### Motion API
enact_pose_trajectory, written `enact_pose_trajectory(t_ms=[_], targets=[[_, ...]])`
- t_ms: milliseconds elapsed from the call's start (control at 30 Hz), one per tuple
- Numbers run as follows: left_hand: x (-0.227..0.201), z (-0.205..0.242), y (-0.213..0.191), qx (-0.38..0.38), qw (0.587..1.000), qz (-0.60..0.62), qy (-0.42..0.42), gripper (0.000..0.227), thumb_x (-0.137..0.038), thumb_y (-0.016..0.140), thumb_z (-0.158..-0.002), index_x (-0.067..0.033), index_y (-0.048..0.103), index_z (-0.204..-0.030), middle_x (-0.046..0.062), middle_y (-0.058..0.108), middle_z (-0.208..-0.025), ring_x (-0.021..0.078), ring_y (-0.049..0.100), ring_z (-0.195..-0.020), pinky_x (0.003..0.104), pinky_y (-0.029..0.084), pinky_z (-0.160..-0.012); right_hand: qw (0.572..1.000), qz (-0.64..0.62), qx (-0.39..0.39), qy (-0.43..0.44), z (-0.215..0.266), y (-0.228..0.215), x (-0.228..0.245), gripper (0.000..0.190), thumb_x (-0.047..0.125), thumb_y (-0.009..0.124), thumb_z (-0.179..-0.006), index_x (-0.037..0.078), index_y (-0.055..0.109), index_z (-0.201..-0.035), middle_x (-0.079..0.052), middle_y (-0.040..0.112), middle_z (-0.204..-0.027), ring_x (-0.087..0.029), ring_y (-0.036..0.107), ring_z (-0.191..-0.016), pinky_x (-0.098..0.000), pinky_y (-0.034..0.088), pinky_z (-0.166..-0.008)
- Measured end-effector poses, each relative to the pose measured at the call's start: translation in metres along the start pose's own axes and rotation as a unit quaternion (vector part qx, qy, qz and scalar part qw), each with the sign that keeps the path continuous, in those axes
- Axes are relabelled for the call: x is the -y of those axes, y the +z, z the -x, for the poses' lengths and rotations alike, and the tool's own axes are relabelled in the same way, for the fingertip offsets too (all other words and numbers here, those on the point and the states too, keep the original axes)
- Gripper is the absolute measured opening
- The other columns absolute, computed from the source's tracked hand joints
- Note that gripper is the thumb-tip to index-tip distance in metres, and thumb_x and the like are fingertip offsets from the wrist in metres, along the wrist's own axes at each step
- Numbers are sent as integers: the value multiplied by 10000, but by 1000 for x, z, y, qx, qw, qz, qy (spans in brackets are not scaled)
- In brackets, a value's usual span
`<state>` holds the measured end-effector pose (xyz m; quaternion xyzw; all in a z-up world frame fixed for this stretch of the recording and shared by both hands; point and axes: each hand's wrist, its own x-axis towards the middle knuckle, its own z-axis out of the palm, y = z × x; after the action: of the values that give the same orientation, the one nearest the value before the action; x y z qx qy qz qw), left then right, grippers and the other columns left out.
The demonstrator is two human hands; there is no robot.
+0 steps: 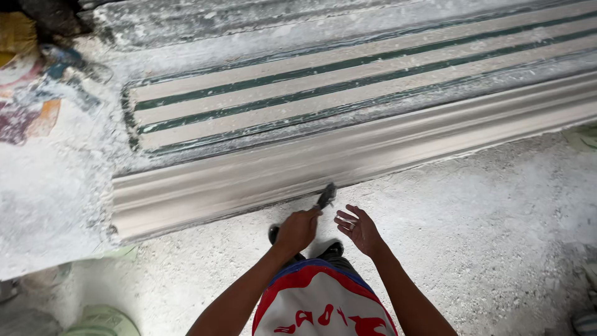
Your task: The person uses a metal scraper to remove excess plaster from the grooves of a long white decorative molding piece. They repeatedly scrape along the length of the piece, lifting and repositioning it to access different sections.
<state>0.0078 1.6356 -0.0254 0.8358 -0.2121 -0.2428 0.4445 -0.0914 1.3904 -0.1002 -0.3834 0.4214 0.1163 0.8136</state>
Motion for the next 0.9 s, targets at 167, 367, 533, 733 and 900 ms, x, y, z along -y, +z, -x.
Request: enact_pose_trajectory(t_ms=[167, 367, 533, 733, 900], targets=[[6, 15, -39, 30, 995, -65, -76, 280, -193, 563, -961, -155, 739, -1175, 177, 744, -901, 359, 730, -808, 504, 590, -714, 996, -40, -57, -57, 12, -51, 9, 652, 359, 474, -1027, 31, 325, -1571, -256, 451, -1559, -379, 504, -1392, -447, 431, -1161], [-29, -45, 41, 40, 997, -60, -9, 298, -169, 547, -977, -147, 742, -1202, 229, 734, -913, 398, 725, -816, 525, 581, -748, 990, -26, -117, -73, 13, -71, 13, 656, 418, 366, -1040, 77, 290, -1595, -197, 412, -1590, -360, 451, -1420, -489, 385, -1167], [-64, -76, 83, 48, 996, -74, 18, 299, -197, 542, -986, -147, 728, -1215, 226, 722, -923, 410, 708, -828, 546, 578, -724, 991, -18, -105, -81, 11, -69, 27, 663, 394, 407, -1031, 70, 266, -1593, -219, 414, -1579, -387, 462, -1420, -509, 400, -1158], [-52, -52, 48, 34, 996, -84, -25, 280, -206, 571, -962, -179, 737, -1186, 185, 732, -853, 376, 721, -775, 532, 583, -686, 995, -17, -61, -76, 20, -89, 44, 705, 411, 470, -1012, 44, 285, -1584, -235, 435, -1569, -386, 485, -1410, -496, 405, -1156], [-93, -96, 101, 21, 994, -105, -12, 267, -211, 586, -968, -177, 754, -1172, 197, 738, -862, 392, 721, -783, 530, 586, -702, 997, 15, -51, -52, 11, -124, 64, 754, 473, 499, -984, 77, 286, -1589, -197, 434, -1569, -370, 492, -1402, -489, 396, -1163]])
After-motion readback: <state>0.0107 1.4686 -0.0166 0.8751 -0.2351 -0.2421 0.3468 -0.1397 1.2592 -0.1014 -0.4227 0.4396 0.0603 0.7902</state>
